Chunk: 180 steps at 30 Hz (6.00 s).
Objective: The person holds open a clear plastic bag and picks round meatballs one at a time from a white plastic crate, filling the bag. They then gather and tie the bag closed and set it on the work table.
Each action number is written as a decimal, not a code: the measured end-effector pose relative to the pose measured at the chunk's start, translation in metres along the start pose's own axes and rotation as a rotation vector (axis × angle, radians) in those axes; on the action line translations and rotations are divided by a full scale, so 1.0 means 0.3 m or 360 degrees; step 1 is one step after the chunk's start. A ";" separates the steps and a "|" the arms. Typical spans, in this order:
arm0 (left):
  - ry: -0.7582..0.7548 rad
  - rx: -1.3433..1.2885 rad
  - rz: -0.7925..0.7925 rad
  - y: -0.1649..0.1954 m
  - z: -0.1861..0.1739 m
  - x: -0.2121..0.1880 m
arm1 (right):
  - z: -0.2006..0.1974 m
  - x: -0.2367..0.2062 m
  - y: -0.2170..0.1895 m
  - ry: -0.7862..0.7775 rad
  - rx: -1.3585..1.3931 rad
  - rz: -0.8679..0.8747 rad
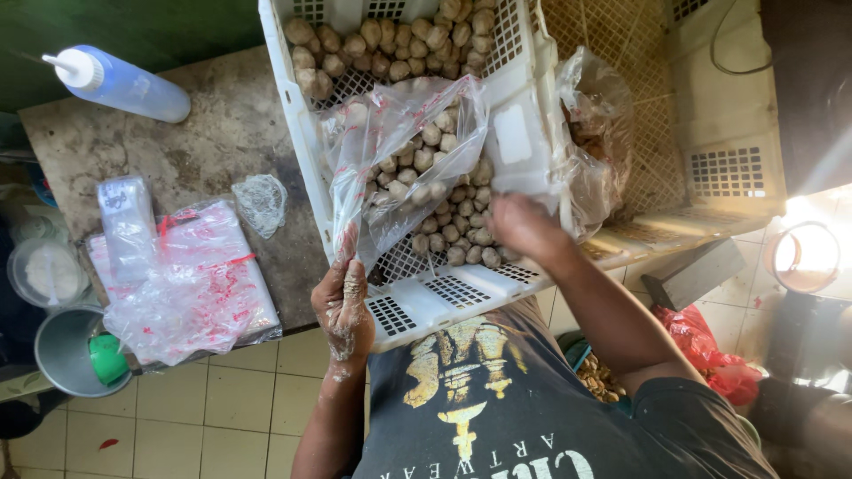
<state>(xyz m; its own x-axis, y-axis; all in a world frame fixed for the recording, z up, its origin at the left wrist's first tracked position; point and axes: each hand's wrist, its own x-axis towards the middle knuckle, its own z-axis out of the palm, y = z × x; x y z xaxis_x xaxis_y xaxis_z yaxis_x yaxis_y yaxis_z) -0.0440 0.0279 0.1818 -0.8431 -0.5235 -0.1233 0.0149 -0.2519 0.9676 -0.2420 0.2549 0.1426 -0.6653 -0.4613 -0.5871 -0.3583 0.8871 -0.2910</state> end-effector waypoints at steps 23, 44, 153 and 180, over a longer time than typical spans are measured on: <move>-0.0126 0.0078 0.0153 0.047 0.034 0.039 | 0.015 -0.037 0.102 -0.0165 0.1074 -0.0164; -0.0072 -0.0023 0.0054 0.045 0.032 0.022 | -0.232 -0.029 -0.227 0.0103 0.2031 -0.0707; -0.0080 0.0276 0.0157 0.074 0.032 0.010 | 0.209 0.014 0.112 -0.0581 -0.0086 -0.0227; -0.0118 0.0128 0.0138 0.072 0.032 0.006 | -0.241 0.037 -0.217 0.0462 0.1352 -0.0916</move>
<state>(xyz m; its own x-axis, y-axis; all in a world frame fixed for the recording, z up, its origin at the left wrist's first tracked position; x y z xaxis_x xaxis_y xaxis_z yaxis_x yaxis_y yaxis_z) -0.0503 0.0292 0.2045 -0.8780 -0.4780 -0.0245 0.0488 -0.1405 0.9889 -0.2734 0.1907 0.2097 -0.7120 -0.7018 -0.0234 -0.1686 0.2032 -0.9645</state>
